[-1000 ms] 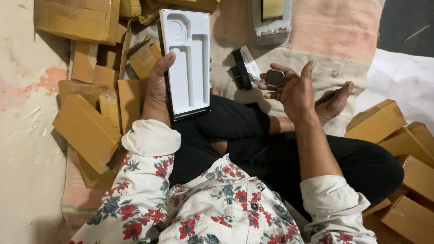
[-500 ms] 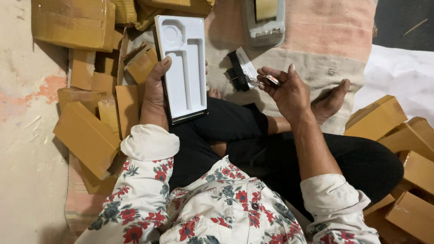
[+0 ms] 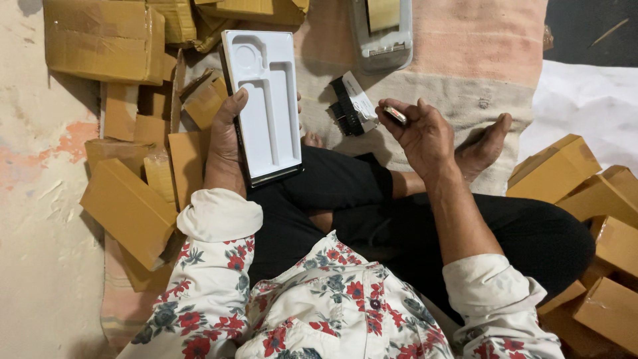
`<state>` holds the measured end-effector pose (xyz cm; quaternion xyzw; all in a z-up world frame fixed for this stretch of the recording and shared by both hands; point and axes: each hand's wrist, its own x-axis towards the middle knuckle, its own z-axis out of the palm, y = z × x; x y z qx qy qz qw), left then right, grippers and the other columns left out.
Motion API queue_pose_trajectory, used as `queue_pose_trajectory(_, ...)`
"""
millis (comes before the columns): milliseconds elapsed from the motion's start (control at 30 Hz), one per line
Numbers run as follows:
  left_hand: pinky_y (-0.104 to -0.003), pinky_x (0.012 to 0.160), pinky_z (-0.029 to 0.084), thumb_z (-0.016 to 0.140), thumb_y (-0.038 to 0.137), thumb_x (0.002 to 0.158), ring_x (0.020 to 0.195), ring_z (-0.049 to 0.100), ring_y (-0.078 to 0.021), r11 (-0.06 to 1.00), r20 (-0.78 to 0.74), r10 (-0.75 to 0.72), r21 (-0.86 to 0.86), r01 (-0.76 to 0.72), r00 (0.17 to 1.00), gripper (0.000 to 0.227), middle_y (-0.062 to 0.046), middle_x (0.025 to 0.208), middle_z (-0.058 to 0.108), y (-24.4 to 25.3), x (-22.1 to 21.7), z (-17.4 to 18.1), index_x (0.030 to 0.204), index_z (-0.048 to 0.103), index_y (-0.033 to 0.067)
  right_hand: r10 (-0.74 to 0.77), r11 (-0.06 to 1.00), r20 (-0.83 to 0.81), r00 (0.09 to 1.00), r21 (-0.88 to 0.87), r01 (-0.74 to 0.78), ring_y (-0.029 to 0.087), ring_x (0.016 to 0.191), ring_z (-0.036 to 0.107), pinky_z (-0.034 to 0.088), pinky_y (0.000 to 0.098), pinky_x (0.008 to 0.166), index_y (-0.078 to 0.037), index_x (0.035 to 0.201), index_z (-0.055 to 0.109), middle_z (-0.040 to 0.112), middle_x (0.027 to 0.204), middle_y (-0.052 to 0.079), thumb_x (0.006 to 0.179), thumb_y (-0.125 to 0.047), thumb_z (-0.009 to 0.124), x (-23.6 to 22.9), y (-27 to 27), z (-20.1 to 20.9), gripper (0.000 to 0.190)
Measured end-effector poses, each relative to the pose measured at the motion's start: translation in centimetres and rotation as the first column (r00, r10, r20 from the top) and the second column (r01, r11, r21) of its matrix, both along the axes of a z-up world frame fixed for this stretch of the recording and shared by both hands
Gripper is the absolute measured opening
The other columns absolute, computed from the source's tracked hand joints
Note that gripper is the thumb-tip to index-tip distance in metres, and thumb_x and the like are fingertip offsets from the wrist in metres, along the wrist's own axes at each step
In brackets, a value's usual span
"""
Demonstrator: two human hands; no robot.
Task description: The person opens a product box, removes the contents, and places them into a smaller cardboard box. They then close the box and tape it shut. This process is repeated with a second product.
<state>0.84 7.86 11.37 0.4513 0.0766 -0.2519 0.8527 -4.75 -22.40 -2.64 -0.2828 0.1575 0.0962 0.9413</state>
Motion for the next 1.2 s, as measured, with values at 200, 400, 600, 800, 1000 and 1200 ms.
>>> queue_pose_trajectory(200, -0.049, 0.084, 0.064, 0.076, 0.044, 0.086, 0.095, 0.074, -0.0341, 1.0, 0.017, -0.018, 0.0, 0.018, 1.0, 0.079, -0.028, 0.115, 0.069, 0.2, 0.3, -0.3, 0.139, 0.053, -0.0109, -0.01, 1.0, 0.03, 1.0, -0.013, 0.011, 0.043, 0.133, 0.057, 0.041, 0.0477, 0.119, 0.022, 0.118, 0.058, 0.06, 0.134, 0.032, 0.095, -0.009, 0.036, 0.1, -0.1, 0.1, 0.044)
queue_pose_trajectory(400, -0.048, 0.086, 0.064, 0.076, 0.043, 0.084, 0.098, 0.074, -0.0346, 0.999, 0.025, 0.005, 0.044, -0.006, 1.0, 0.08, -0.029, 0.115, 0.069, 0.3, 0.3, -0.7, 0.139, 0.053, -0.0109, -0.013, 0.999, 0.045, 0.999, -0.046, 0.015, 0.041, 0.133, 0.059, 0.043, 0.0459, 0.117, 0.022, 0.119, 0.059, 0.061, 0.133, 0.032, 0.094, -0.009, 0.037, 0.0, 0.0, 1.1, 0.045)
queue_pose_trajectory(600, -0.047, 0.089, 0.063, 0.077, 0.044, 0.084, 0.101, 0.074, -0.0337, 0.999, 0.029, 0.001, 0.041, -0.002, 1.0, 0.084, -0.029, 0.118, 0.069, 0.4, 0.2, -0.7, 0.141, 0.052, -0.0116, -0.017, 0.99, 0.057, 0.998, -0.139, 0.025, 0.034, 0.132, 0.061, 0.047, 0.0396, 0.114, 0.016, 0.139, 0.047, 0.061, 0.136, 0.025, 0.087, 0.011, 0.047, 0.1, 0.2, 2.2, 0.052)
queue_pose_trajectory(800, -0.047, 0.089, 0.063, 0.076, 0.044, 0.084, 0.101, 0.074, -0.0342, 0.999, 0.038, -0.03, 0.027, 0.029, 0.999, 0.084, -0.029, 0.118, 0.068, 0.5, 0.5, -0.8, 0.142, 0.051, -0.0107, -0.053, 0.944, 0.123, 0.991, -0.317, 0.09, 0.031, 0.13, 0.063, 0.053, 0.0366, 0.103, 0.005, 0.159, 0.024, 0.06, 0.14, 0.026, 0.09, 0.017, 0.054, 0.1, 0.6, 2.4, 0.077)
queue_pose_trajectory(1000, -0.049, 0.089, 0.062, 0.076, 0.043, 0.084, 0.1, 0.073, -0.0342, 1.0, 0.003, -0.012, 0.01, 0.012, 1.0, 0.082, -0.027, 0.119, 0.068, 0.3, 0.2, -0.7, 0.142, 0.052, -0.0094, -0.099, 0.979, 0.02, 0.995, -0.179, 0.101, 0.033, 0.12, 0.066, 0.055, 0.0434, 0.099, -0.001, 0.156, 0.024, 0.062, 0.13, 0.023, 0.089, 0.015, 0.049, 0.0, 0.8, 3.0, 0.073)
queue_pose_trajectory(1200, -0.051, 0.088, 0.063, 0.078, 0.044, 0.084, 0.098, 0.073, -0.0351, 1.0, 0.004, -0.028, -0.002, 0.028, 1.0, 0.083, -0.027, 0.117, 0.068, 0.3, 0.3, -0.5, 0.141, 0.053, -0.0101, -0.072, 0.997, 0.171, 0.983, -0.012, 0.076, 0.03, 0.12, 0.065, 0.057, 0.0477, 0.107, 0.004, 0.149, 0.041, 0.064, 0.125, 0.017, 0.085, 0.0, 0.048, -0.3, 0.1, 2.9, 0.064)
